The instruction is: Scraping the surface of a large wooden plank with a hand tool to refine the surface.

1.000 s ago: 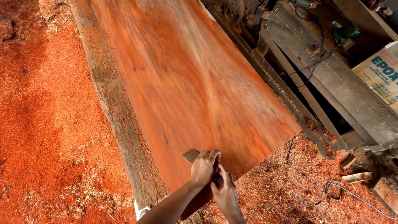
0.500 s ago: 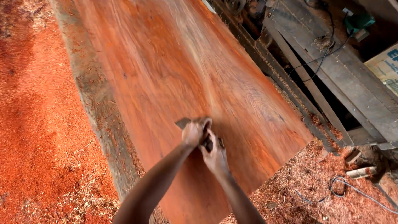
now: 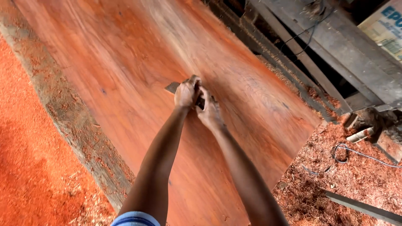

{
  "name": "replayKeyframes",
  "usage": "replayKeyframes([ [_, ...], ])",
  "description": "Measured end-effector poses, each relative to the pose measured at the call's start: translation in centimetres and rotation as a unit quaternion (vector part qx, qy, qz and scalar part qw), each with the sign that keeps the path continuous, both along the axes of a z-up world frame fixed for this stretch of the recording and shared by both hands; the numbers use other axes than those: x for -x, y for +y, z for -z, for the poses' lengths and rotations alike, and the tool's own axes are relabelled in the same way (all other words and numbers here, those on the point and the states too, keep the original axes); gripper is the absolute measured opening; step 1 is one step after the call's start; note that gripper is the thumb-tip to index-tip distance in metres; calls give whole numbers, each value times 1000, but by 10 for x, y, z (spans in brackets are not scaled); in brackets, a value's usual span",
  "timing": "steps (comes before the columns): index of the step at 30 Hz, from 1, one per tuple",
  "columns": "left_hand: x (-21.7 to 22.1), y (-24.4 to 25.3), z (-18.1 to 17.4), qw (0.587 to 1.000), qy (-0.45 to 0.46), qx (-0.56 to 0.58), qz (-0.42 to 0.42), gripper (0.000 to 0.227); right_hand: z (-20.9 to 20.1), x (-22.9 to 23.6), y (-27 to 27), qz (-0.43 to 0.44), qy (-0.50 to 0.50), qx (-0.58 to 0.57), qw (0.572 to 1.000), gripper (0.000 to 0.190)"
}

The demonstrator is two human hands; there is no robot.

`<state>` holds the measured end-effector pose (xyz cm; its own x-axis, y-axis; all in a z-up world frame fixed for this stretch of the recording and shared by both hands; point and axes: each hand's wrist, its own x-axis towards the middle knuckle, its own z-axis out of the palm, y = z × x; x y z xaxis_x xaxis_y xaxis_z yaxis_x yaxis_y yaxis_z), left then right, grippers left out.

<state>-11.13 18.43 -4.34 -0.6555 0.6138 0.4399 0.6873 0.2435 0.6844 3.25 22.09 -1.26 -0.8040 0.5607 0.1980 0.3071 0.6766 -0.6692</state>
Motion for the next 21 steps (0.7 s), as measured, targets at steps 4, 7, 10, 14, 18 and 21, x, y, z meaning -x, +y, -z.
replayKeyframes([
  [4, -42, -17, 0, 998, -49, 41, -23, 15, -7, -39, -16, -6, -13, -1, 1000, 79],
  [7, -95, -39, -17, 968, -172, 176, -48, 28, -13, -88, -35, -29, -36, 43, 998, 78],
  [10, -163, -68, -13, 996, -39, 45, -62, 17, -18, -151, -55, -41, -40, 68, 996, 77],
  [14, -262, -99, -23, 997, -38, 28, -56, 15, -28, -245, -81, -21, -32, 87, 995, 74],
  [18, -353, -113, 24, 995, -69, 60, -29, 16, -22, -338, -104, 24, -161, 131, 978, 79],
  [21, -398, -147, -25, 998, -28, 33, -36, 19, -3, -388, -112, -38, -77, 43, 995, 83],
])
